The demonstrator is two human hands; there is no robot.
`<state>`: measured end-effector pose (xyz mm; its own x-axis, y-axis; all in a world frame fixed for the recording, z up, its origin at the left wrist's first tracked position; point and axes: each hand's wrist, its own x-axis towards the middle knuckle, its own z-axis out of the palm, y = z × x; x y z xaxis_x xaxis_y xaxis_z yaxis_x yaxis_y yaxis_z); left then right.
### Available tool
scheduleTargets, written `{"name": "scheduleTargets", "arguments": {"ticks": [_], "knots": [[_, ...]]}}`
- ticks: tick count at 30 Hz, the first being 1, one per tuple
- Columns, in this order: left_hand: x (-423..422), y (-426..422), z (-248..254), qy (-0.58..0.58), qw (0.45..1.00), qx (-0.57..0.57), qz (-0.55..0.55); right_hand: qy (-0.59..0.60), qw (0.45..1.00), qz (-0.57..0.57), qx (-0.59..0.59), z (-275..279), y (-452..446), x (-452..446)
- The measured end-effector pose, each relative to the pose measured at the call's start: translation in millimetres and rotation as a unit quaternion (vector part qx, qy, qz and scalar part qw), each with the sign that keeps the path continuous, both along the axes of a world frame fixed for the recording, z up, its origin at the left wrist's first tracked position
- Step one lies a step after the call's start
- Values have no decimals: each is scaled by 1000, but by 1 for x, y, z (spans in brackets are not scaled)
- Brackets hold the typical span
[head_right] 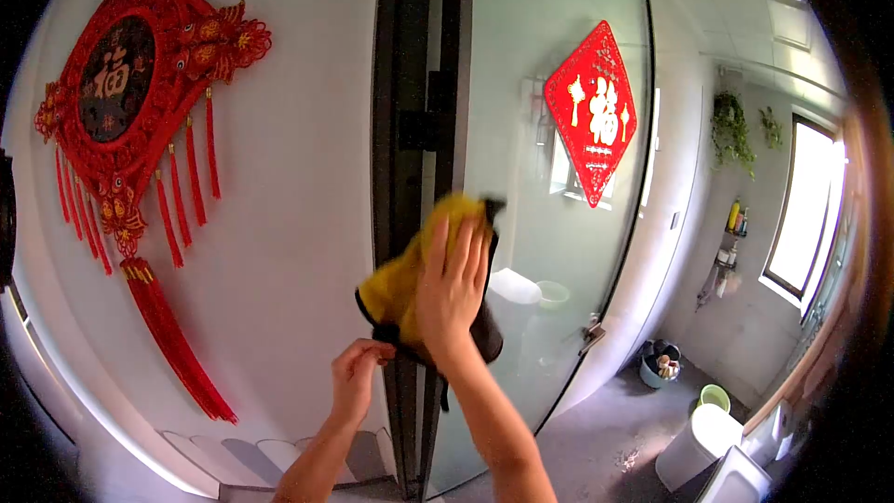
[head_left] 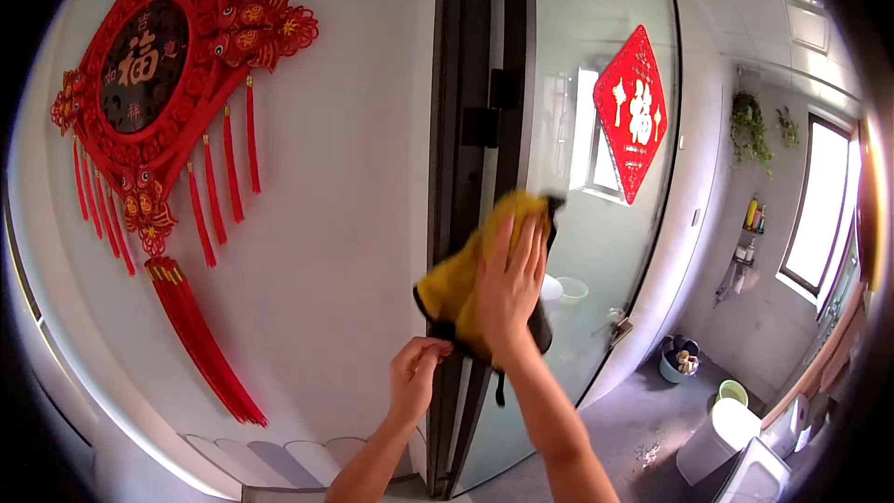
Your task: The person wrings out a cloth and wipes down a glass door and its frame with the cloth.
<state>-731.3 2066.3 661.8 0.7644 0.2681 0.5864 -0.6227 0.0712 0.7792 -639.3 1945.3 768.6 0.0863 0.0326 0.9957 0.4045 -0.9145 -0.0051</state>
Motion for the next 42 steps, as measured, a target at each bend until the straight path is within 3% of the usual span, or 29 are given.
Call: {"name": "scheduleTargets", "arguments": {"ticks": [7,10,11,13,19,23,27,32,36,37,39,42], "knots": [[-17,1,0,14,1000,-11,25,93,992,67,-54,-250,-17,6],[-24,-4,1,15,1000,5,15,113,983,119,-80,-279,-31,7],[-26,-4,0,18,1000,3,18,118,977,149,-92,-282,-32,7],[-26,-2,-2,14,999,11,28,125,974,167,-83,-221,-29,0],[-17,2,7,8,999,0,41,-11,994,96,-44,65,-18,-3],[0,-8,6,-1,997,-8,80,-73,996,54,-11,112,-7,1],[24,-17,-17,20,994,-60,94,-25,1000,11,4,34,-4,2],[18,-9,-39,49,993,-33,99,20,999,33,-26,-139,-10,15],[0,5,-46,56,992,-45,101,46,974,202,-91,-246,-34,17],[-6,8,-46,55,992,-51,104,45,966,212,-142,-248,-41,15],[-12,18,-60,53,992,-56,97,44,950,282,-125,-234,-46,10],[-17,25,-66,69,990,-89,89,1,955,281,-99,-150,-36,-10]]}}
